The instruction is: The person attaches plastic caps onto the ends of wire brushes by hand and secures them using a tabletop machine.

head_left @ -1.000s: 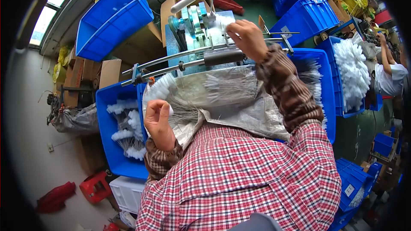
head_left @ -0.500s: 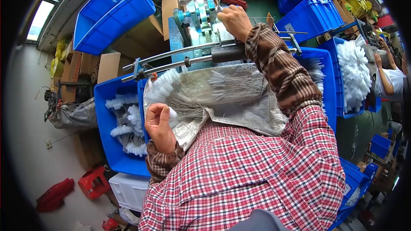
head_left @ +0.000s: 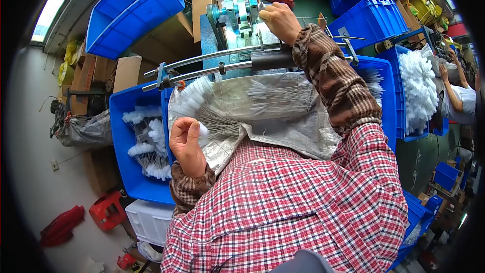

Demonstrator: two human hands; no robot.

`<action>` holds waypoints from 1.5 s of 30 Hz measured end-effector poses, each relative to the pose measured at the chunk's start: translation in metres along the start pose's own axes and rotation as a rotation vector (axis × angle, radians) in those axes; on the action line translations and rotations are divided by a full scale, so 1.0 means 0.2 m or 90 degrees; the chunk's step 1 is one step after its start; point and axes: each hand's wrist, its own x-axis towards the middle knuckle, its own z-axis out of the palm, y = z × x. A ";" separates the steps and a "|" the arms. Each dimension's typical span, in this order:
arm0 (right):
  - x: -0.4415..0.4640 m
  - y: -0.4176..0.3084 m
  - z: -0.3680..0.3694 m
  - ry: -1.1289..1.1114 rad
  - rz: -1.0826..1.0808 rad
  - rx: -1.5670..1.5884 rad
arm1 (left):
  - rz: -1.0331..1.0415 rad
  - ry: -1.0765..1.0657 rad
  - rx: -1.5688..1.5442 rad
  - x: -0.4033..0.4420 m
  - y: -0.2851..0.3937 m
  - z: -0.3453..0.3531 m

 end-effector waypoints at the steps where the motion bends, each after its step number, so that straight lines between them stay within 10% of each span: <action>1: 0.00 0.00 0.00 0.005 -0.001 0.002 | 0.002 0.008 0.000 0.00 0.00 0.00; 45: -0.04 -0.20 -0.09 -0.120 0.137 -0.015 | 0.129 0.006 -0.019 0.11 0.18 0.09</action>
